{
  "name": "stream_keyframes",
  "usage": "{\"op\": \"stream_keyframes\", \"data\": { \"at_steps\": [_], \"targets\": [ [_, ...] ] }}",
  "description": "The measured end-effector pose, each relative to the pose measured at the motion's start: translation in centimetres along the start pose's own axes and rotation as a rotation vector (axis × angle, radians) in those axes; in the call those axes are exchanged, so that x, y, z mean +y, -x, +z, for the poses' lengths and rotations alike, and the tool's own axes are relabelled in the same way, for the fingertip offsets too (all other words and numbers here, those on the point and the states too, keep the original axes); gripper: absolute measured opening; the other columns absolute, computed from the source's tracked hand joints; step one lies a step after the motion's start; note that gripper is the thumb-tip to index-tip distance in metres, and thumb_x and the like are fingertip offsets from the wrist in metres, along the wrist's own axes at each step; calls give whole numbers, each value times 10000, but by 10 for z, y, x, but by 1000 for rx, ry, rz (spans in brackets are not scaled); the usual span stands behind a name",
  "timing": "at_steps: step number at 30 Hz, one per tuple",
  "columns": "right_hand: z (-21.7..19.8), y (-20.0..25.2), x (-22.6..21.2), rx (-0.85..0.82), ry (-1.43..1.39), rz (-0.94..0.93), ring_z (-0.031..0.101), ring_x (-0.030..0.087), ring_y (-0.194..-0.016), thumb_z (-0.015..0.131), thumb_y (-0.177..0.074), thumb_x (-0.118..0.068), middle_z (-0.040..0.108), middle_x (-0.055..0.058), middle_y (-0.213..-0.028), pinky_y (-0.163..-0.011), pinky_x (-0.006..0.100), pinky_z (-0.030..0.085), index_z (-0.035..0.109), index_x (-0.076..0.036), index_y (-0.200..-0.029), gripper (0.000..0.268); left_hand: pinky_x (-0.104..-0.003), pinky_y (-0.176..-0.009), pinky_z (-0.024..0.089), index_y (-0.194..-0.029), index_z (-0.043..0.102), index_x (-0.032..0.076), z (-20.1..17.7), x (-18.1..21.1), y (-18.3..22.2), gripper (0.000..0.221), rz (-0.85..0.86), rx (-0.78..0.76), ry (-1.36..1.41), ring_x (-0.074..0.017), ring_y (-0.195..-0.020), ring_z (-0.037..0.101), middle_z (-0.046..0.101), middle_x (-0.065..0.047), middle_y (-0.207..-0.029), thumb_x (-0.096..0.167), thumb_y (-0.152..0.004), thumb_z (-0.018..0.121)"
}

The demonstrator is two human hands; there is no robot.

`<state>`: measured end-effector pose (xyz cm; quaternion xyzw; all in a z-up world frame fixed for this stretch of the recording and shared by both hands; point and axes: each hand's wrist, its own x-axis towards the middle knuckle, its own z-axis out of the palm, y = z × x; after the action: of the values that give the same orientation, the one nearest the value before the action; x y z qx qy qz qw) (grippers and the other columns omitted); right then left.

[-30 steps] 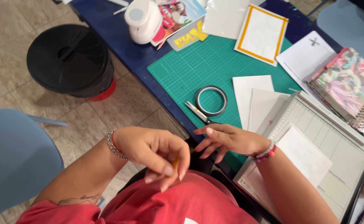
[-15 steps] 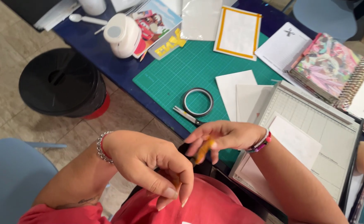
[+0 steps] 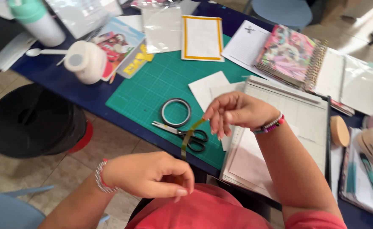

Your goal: Applying adhesive tape to the borders of paper cards using scissors and a tape roll on a cutting mat.

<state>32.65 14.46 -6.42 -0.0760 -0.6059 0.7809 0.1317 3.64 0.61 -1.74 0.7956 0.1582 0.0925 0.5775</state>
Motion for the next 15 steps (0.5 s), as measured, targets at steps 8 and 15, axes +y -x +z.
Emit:
{"op": "stream_keyframes", "data": {
  "at_steps": [8, 15],
  "targets": [
    [-7, 18, -14, 277, -16, -53, 764, 215, -798, 479, -1091, -390, 752, 193, -1018, -580, 229, 573, 586, 54, -1308, 506, -339, -813, 524, -1206, 549, 80, 47, -56, -80, 284, 244, 448, -263, -211, -900, 649, 643, -46, -1038, 242, -996, 648],
    [-7, 25, -27, 383, 144, -26, 738, 169, -760, 422, -1090, -448, 731, 115, -964, -553, 213, 499, 605, 13, -1290, 535, -439, -766, 496, -1231, 580, 55, 86, -114, -143, 281, 349, 578, -713, -354, -793, 609, 673, -153, -976, 262, -1042, 570]
  ]
}}
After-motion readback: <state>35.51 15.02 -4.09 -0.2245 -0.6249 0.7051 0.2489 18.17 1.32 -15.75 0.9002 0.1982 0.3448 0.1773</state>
